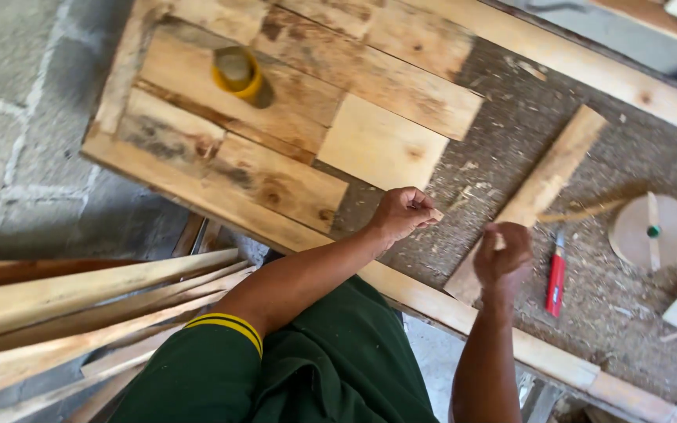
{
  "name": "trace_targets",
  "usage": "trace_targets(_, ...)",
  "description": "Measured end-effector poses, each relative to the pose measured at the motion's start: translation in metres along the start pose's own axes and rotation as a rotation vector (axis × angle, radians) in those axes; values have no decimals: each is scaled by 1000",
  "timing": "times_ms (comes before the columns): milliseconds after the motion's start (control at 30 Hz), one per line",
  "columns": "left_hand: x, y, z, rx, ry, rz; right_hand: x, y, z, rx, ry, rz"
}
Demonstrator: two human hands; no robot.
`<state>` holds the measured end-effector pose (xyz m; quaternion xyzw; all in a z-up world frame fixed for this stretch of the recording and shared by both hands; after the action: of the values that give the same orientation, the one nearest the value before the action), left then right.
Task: Fitting and trimming small wooden slats together into a frame on a workbench.
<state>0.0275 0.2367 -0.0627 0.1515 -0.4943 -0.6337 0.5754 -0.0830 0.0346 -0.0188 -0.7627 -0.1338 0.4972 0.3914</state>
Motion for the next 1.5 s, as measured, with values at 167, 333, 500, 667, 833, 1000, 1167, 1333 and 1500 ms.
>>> trace_targets(167,-60,39,21,262,53,-44,86,-136,-26,66,-375,-495)
trace_targets(333,-135,98,52,460,216,-39,162,-212,-34,118,-533,-601)
trace_targets(500,-197,146,69,575,383,-58,214,-266,-48,84,-548,-434)
trace_targets(667,-243,185,74,617,442,-135,253,-313,-64,63,-563,-333)
trace_targets(833,-278,216,71,675,508,-188,282,-357,-82,-116,-467,-202)
trace_targets(1000,-310,214,50,705,563,-3,312,-368,-97,-142,-338,-148)
trace_targets(1167,-326,203,30,716,720,-36,331,-373,-106,-151,-280,-84)
trace_targets(1333,-322,215,17,825,756,-308,338,-379,-108,-77,-207,-4)
trace_targets(1500,-314,205,-11,510,678,-173,343,-376,-111,-1,-188,23)
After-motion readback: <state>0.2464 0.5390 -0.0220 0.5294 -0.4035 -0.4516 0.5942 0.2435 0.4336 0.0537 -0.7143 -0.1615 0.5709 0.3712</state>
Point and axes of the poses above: each hand's wrist, its own z-axis away from the middle knuckle, its own x-axis out of the palm, y = z × x, the point moved 3 cm from there along -z, towards the middle knuckle, and after that the axes turned 2 degrees about x, right-handed, at the moved point
